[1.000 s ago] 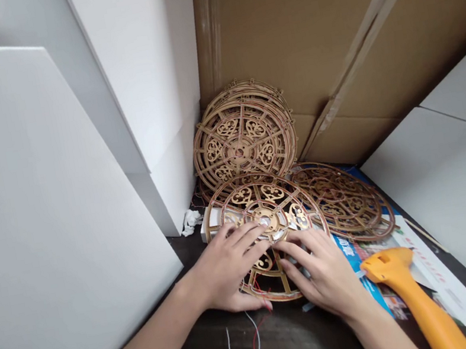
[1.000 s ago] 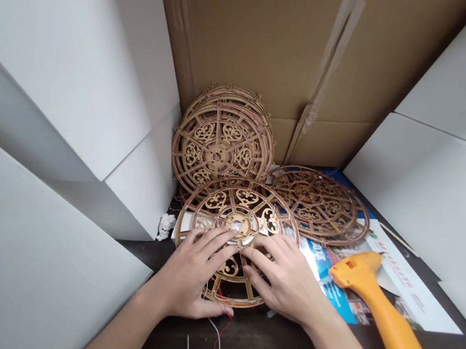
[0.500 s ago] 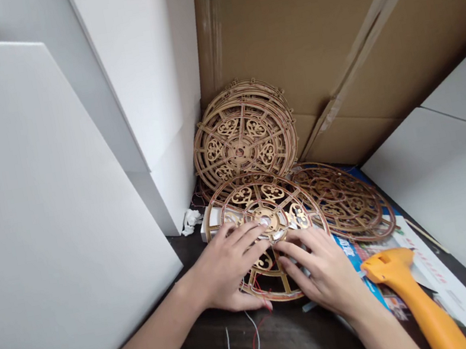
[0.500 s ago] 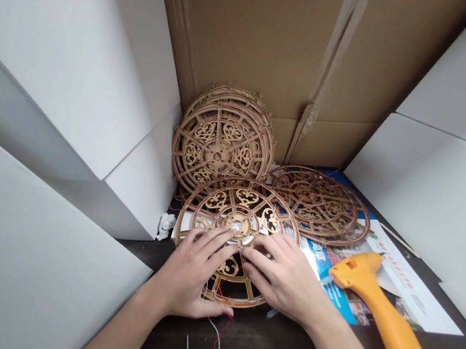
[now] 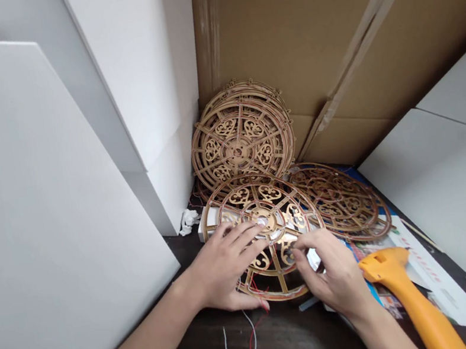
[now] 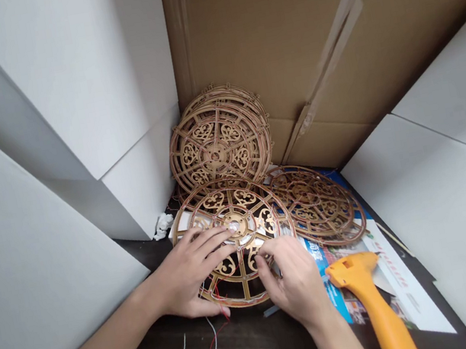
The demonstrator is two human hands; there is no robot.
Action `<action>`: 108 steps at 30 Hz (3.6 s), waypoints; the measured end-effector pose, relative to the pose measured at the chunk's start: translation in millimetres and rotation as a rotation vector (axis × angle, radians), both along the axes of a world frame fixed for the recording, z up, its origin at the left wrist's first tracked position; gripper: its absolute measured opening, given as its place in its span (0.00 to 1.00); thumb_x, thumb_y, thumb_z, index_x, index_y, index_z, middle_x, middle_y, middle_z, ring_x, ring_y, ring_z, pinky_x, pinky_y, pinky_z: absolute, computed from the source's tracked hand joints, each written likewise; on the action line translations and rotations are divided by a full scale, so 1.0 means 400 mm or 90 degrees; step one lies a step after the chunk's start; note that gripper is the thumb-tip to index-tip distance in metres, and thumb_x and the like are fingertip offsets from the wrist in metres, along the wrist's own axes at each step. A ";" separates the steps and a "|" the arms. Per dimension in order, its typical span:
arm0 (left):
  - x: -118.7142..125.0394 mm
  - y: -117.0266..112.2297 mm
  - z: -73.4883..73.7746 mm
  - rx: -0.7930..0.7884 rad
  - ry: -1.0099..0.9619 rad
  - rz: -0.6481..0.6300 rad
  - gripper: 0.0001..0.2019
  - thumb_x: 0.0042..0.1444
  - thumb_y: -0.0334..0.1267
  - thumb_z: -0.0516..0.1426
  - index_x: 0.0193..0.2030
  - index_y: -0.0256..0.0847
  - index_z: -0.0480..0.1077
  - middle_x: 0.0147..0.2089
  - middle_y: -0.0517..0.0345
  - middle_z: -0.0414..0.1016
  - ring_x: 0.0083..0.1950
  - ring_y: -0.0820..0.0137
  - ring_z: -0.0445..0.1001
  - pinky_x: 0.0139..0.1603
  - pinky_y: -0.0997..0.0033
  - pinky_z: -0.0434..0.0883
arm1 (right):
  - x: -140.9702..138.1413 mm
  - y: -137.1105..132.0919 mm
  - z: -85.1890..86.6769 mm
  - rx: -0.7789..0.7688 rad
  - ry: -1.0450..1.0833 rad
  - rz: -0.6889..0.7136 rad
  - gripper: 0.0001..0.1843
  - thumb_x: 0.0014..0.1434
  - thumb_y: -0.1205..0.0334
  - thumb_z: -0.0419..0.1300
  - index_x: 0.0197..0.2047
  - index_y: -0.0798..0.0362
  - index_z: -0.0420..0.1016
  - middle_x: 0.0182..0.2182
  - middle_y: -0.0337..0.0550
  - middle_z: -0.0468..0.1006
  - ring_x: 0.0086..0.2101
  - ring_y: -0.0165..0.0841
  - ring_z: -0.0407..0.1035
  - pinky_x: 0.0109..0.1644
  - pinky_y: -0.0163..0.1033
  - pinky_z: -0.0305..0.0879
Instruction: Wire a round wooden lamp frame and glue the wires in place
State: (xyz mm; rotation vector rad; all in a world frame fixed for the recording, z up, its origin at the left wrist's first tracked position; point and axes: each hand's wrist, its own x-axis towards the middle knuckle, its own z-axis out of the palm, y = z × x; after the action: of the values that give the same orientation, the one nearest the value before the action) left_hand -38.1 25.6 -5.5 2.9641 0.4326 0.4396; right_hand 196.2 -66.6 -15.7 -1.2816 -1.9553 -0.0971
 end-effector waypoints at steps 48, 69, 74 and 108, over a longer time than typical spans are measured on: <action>0.005 -0.001 0.002 0.027 0.010 -0.006 0.41 0.56 0.67 0.56 0.67 0.39 0.59 0.72 0.37 0.58 0.72 0.48 0.55 0.67 0.46 0.57 | -0.016 0.015 0.007 -0.064 -0.111 -0.019 0.10 0.68 0.62 0.55 0.51 0.51 0.72 0.42 0.49 0.74 0.42 0.41 0.67 0.45 0.48 0.66; 0.006 -0.001 -0.004 0.014 -0.013 -0.013 0.42 0.55 0.65 0.58 0.67 0.38 0.59 0.71 0.36 0.58 0.72 0.48 0.56 0.68 0.47 0.58 | -0.028 0.023 0.007 -0.093 -0.133 -0.052 0.10 0.69 0.57 0.55 0.50 0.51 0.69 0.43 0.50 0.72 0.42 0.43 0.65 0.44 0.50 0.66; 0.010 0.000 -0.001 0.014 0.003 -0.012 0.42 0.54 0.66 0.59 0.67 0.40 0.60 0.71 0.37 0.58 0.72 0.47 0.56 0.68 0.46 0.58 | -0.027 0.022 -0.002 -0.093 -0.134 -0.048 0.09 0.69 0.57 0.55 0.49 0.51 0.67 0.43 0.49 0.72 0.43 0.43 0.65 0.46 0.50 0.65; 0.011 -0.014 0.009 0.056 0.020 -0.004 0.51 0.50 0.66 0.62 0.71 0.35 0.51 0.71 0.37 0.60 0.71 0.48 0.59 0.69 0.46 0.56 | -0.016 0.001 0.007 -0.068 -0.099 -0.016 0.12 0.70 0.60 0.54 0.54 0.52 0.68 0.44 0.47 0.74 0.43 0.40 0.66 0.47 0.48 0.66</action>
State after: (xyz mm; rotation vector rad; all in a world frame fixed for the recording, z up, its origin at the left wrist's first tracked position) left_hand -33.8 20.2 -1.9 3.0596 0.4174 0.4226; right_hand 189.6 -66.0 -13.0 -1.4048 -2.1014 -0.1090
